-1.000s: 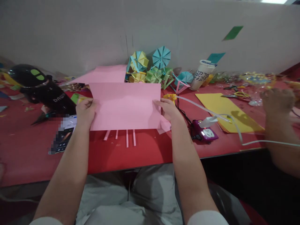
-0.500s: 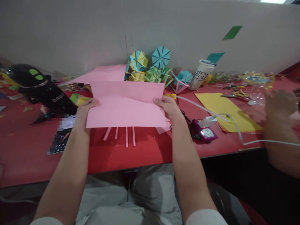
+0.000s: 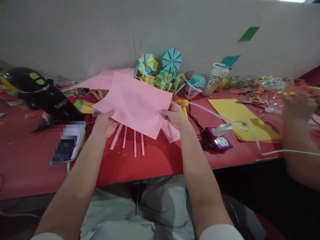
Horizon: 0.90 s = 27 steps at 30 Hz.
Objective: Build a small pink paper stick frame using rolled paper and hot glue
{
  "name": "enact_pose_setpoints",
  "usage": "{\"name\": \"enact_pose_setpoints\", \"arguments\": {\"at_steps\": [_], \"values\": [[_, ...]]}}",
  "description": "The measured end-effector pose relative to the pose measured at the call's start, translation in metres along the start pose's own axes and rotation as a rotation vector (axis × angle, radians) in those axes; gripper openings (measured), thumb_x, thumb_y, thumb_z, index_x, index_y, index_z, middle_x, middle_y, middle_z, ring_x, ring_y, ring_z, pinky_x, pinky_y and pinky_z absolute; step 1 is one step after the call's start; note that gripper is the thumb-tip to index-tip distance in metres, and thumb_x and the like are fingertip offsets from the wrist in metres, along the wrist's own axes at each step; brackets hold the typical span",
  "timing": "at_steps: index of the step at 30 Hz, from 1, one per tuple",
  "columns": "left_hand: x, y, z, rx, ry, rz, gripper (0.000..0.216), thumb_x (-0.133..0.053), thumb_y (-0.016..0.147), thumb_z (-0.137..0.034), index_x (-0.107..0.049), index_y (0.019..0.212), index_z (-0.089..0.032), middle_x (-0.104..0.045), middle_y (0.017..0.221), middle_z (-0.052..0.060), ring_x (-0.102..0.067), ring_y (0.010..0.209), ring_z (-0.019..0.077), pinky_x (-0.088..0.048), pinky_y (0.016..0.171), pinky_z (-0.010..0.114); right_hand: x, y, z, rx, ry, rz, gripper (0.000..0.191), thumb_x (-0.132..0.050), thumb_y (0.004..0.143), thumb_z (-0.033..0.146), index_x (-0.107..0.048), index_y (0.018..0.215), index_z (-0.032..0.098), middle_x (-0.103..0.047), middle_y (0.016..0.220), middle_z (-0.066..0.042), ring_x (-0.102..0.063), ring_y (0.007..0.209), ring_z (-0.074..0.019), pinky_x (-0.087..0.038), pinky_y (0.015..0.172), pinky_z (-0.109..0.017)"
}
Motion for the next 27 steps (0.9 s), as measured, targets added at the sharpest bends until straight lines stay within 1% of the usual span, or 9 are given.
{"name": "enact_pose_setpoints", "arguments": {"at_steps": [2,4,7,9,11,15,19,23,27], "values": [[0.006,0.005,0.003,-0.008,-0.034,-0.108,0.046,-0.056,0.079,0.005,-0.063,0.117,-0.020,-0.074,0.103,0.005,-0.072,0.089,0.0155,-0.059,0.084,0.025,-0.001,0.000,-0.002,0.023,-0.040,0.055,0.042,-0.082,0.063,0.030,-0.071,0.102,0.022,-0.075,0.105,-0.007,-0.068,0.104,-0.0267,-0.057,0.090,-0.045],[0.012,0.008,0.003,-0.004,-0.064,-0.192,0.046,-0.050,0.082,0.005,-0.062,0.119,-0.019,-0.074,0.098,0.005,-0.072,0.084,0.0142,-0.059,0.081,0.024,-0.004,-0.001,0.001,0.078,-0.105,0.131,0.035,-0.079,0.068,0.032,-0.075,0.101,0.023,-0.074,0.112,-0.007,-0.065,0.113,-0.0282,-0.054,0.095,-0.046],[0.013,0.006,-0.001,0.013,-0.079,-0.205,0.026,-0.050,0.095,-0.021,-0.063,0.118,-0.020,-0.074,0.102,0.007,-0.072,0.092,0.0188,-0.061,0.080,0.029,-0.016,-0.007,0.012,0.176,-0.219,0.282,0.030,-0.076,0.073,0.031,-0.078,0.103,0.027,-0.066,0.132,-0.006,-0.051,0.134,-0.0288,-0.044,0.109,-0.047],[0.009,0.003,-0.004,-0.009,-0.072,-0.139,0.036,-0.053,0.094,-0.048,-0.064,0.115,-0.020,-0.073,0.107,0.009,-0.070,0.102,0.0241,-0.061,0.081,0.032,-0.023,-0.012,0.019,0.200,-0.276,0.370,0.027,-0.075,0.077,0.032,-0.078,0.104,0.030,-0.059,0.141,-0.003,-0.043,0.141,-0.0274,-0.036,0.116,-0.046],[0.007,0.001,-0.006,-0.057,-0.043,-0.096,0.045,-0.062,0.086,-0.057,-0.066,0.112,-0.020,-0.072,0.111,0.011,-0.068,0.108,0.0270,-0.061,0.083,0.033,-0.028,-0.016,0.022,0.201,-0.318,0.444,0.025,-0.073,0.081,0.034,-0.078,0.105,0.031,-0.055,0.145,-0.002,-0.040,0.143,-0.0266,-0.032,0.119,-0.045],[0.014,0.007,-0.003,-0.174,0.075,-0.152,0.039,-0.084,0.070,-0.022,-0.066,0.104,-0.020,-0.072,0.111,0.008,-0.068,0.106,0.0238,-0.059,0.090,0.034,-0.033,-0.023,0.021,0.171,-0.355,0.611,0.025,-0.073,0.081,0.033,-0.078,0.106,0.030,-0.048,0.151,-0.002,-0.036,0.146,-0.0273,-0.029,0.120,-0.043],[0.020,0.013,-0.005,-0.260,0.126,-0.194,0.039,-0.076,0.066,-0.001,-0.066,0.099,-0.019,-0.075,0.102,0.005,-0.070,0.100,0.0205,-0.059,0.091,0.035,-0.037,-0.036,0.027,0.063,-0.224,0.773,0.047,-0.083,0.069,0.032,-0.074,0.114,0.027,-0.044,0.154,-0.006,-0.033,0.147,-0.0293,-0.032,0.117,-0.044],[0.015,0.010,-0.005,-0.223,0.142,-0.161,0.026,-0.073,0.068,-0.002,-0.067,0.090,-0.015,-0.076,0.091,0.007,-0.072,0.089,0.0195,-0.059,0.090,0.035,-0.040,-0.039,0.035,-0.037,0.025,0.676,0.071,-0.087,0.061,0.045,-0.065,0.127,0.028,-0.049,0.150,-0.009,-0.046,0.138,-0.0315,-0.047,0.104,-0.045],[-0.003,-0.002,0.013,-0.074,0.253,0.055,0.030,-0.081,0.062,-0.013,-0.069,0.090,-0.010,-0.076,0.089,0.009,-0.072,0.078,0.0209,-0.059,0.086,0.039,-0.046,-0.026,0.015,-0.170,0.108,0.447,0.061,-0.079,0.069,0.054,-0.064,0.122,0.026,-0.063,0.134,-0.010,-0.063,0.116,-0.0255,-0.055,0.092,-0.040]]}}
Point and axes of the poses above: each hand's wrist, its own y-axis towards the middle knuckle, its own x-axis out of the back of the hand, z = x × y, the point moved 5 cm from there along y, towards the middle knuckle
